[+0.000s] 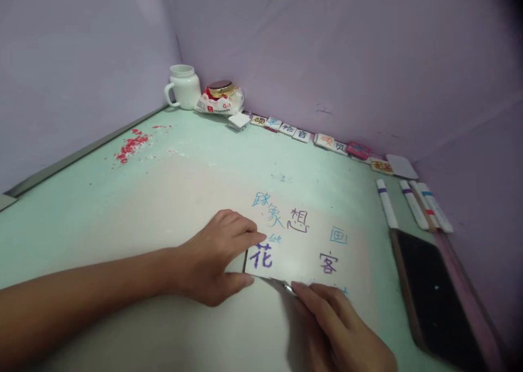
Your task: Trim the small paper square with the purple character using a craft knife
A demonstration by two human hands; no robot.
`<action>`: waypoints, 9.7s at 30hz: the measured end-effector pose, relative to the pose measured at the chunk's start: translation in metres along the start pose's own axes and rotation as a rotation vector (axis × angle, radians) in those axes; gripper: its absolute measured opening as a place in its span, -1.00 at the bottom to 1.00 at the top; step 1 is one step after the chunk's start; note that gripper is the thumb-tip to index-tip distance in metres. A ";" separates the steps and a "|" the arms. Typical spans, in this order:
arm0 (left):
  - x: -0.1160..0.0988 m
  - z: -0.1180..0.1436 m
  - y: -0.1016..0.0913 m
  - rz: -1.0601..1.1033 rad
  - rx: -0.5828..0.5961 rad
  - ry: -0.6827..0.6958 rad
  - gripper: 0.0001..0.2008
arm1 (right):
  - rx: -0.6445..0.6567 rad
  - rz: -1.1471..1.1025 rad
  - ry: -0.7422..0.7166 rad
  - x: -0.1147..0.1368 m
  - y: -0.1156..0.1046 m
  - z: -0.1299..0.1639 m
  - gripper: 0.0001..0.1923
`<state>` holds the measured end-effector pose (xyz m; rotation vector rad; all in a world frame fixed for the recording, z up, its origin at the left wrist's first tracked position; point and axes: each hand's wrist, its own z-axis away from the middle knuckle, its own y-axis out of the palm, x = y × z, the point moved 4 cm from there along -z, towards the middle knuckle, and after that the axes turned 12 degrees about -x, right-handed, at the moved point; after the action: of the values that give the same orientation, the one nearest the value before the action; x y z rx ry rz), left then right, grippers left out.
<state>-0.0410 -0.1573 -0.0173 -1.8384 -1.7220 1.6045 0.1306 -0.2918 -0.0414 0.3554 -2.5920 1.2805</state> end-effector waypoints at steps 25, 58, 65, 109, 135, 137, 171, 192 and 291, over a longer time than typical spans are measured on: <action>-0.001 -0.002 0.005 -0.055 -0.034 0.029 -0.61 | -0.087 0.044 -0.037 0.011 0.005 -0.013 -0.75; 0.004 -0.003 0.006 -0.004 0.021 0.034 -0.67 | -0.079 0.006 -0.084 0.005 0.012 -0.027 -0.76; 0.004 -0.004 0.006 -0.004 0.020 0.027 -0.65 | -0.056 -0.059 -0.136 -0.003 0.015 -0.033 -0.77; 0.002 -0.004 0.007 -0.005 -0.002 0.039 -0.71 | -0.010 0.011 -0.126 0.000 0.014 -0.037 -0.84; 0.003 -0.004 0.006 0.012 -0.008 0.037 -0.72 | 0.032 -0.140 -0.292 -0.012 0.018 -0.055 -0.81; 0.003 -0.004 0.006 0.016 -0.018 0.043 -0.71 | 0.074 -0.147 -0.280 -0.013 0.018 -0.056 -0.81; 0.005 -0.002 0.009 -0.029 -0.041 0.071 -0.69 | 0.215 -0.235 -0.366 -0.025 0.025 -0.075 -0.79; -0.032 0.005 -0.009 0.102 -0.004 0.221 -0.84 | -0.119 -0.523 -0.063 -0.031 0.006 -0.052 -0.72; 0.001 0.004 0.005 0.019 0.007 -0.017 -0.66 | -0.021 -0.237 0.076 -0.010 0.008 -0.022 -0.86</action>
<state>-0.0417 -0.1599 -0.0230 -1.8494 -1.7088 1.6352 0.1392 -0.2682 -0.0373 0.5791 -2.4129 1.1599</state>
